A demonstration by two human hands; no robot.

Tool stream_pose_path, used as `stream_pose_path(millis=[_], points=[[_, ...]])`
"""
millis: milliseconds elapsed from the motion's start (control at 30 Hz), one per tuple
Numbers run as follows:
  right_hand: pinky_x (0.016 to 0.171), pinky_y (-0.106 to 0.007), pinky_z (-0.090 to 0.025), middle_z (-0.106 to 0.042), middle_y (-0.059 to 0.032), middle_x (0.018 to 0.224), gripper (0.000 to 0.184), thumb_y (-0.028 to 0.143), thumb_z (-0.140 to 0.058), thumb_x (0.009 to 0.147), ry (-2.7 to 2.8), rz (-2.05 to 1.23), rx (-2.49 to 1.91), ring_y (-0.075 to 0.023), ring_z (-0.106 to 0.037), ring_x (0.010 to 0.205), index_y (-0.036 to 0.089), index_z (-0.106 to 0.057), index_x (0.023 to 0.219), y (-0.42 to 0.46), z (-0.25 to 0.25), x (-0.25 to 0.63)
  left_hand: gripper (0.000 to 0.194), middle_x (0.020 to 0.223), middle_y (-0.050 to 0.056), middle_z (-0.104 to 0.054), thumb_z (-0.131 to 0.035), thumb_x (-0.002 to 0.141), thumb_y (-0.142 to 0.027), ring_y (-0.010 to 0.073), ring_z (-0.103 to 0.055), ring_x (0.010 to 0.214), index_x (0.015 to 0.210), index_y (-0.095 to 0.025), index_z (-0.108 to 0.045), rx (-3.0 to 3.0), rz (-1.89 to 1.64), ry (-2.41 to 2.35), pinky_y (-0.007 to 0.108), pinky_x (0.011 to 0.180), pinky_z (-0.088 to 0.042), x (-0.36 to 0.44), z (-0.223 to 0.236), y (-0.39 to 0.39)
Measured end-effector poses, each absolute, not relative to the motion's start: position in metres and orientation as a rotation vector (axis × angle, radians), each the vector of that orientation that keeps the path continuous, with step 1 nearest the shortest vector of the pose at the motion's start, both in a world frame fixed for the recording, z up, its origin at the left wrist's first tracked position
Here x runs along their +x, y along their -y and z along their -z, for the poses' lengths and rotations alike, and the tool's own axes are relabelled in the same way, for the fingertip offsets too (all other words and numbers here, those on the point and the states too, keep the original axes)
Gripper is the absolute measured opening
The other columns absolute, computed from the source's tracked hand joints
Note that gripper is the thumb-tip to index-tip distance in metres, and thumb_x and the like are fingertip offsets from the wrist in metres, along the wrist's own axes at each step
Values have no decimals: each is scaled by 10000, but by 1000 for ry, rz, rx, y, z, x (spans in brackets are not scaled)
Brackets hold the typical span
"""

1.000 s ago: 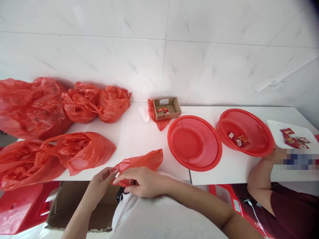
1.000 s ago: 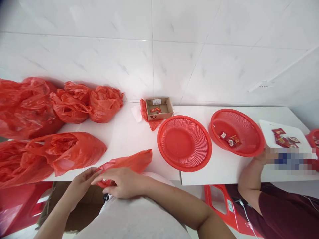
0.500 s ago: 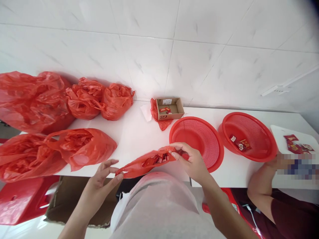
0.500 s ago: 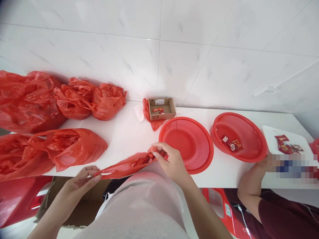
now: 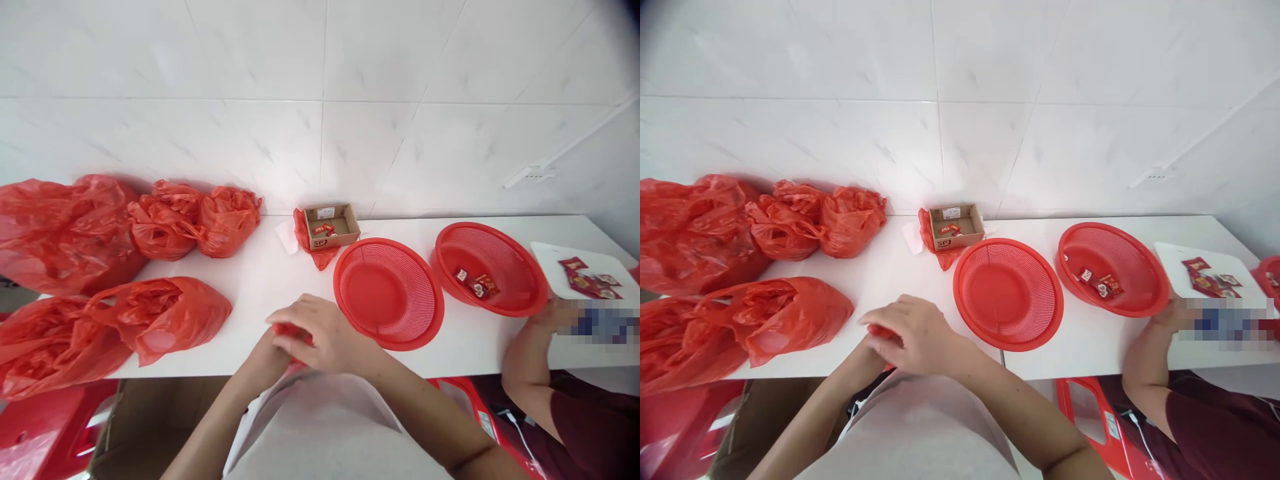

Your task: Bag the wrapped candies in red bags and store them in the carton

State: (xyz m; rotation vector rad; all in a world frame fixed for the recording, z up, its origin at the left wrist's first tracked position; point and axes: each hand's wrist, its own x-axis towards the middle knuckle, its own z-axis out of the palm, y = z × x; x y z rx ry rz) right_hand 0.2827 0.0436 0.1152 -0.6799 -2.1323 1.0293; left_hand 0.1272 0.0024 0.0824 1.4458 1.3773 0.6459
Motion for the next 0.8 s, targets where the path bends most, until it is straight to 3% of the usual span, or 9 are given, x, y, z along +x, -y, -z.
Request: stream_pose_path(millis=[133, 300, 367, 467, 633, 733, 800], points=[[849, -301, -505, -640, -47, 1198, 391, 155, -538, 881, 1991, -1093, -877, -161, -597, 1023, 247, -549, 1261, -52, -89, 293, 421, 852, 57, -687, -420, 927, -517, 215, -645, 847, 871, -168, -650, 999, -647, -1330, 326, 772, -523, 121, -86, -1], [765, -267, -508, -654, -14, 935, 187, 149, -487, 888, 1811, -1261, -997, -125, -620, 827, 217, -590, 1029, -41, -79, 299, 478, 602, -7, -574, -437, 892, -610, 166, -551, 607, 880, -179, -644, 892, -703, -1364, 294, 647, -480, 121, -88, -4], [755, -258, -507, -636, -6, 908, 149, 151, -501, 880, 1749, -1306, -967, -120, -609, 803, 222, -572, 990, -34, -90, 302, 450, 605, -11, -577, -428, 909, -575, 159, -540, 611, 904, -191, -661, 934, -735, -1349, 283, 651, -468, 119, -91, -8], [754, -253, -511, -637, -2, 892, 154, 152, -525, 872, 1792, -1491, -790, -120, -611, 788, 231, -579, 992, -29, -104, 305, 348, 765, 35, -658, -513, 894, -472, 188, -589, 762, 836, -184, -699, 1088, -709, -1276, 292, 747, -469, 113, -98, -12], [896, -300, -472, -664, -42, 1104, 292, 224, -421, 965, 1852, -1435, -867, -154, -617, 1024, 244, -568, 1217, -46, -90, 295, 235, 849, 51, -688, -526, 851, -320, 190, -587, 736, 868, -198, -726, 1411, -502, -1306, 287, 688, -454, 107, -94, -10], [842, -306, -463, -671, -15, 876, 336, 248, -361, 994, 1958, -1391, -986, -148, -623, 853, 237, -561, 1265, -54, -68, 285, 167, 715, 10, -650, -481, 784, -174, 157, -552, 649, 739, -204, -639, 1569, -508, -1474, 256, 616, -417, 107, -80, -8], [785, -292, -459, -641, 7, 790, 350, 252, -355, 996, 1926, -1438, -1058, -137, -599, 752, 251, -550, 1286, -54, -58, 281, 166, 729, 0, -649, -467, 744, -124, 150, -553, 637, 752, -214, -606, 1649, -624, -1618, 250, 601, -415, 108, -71, -7]])
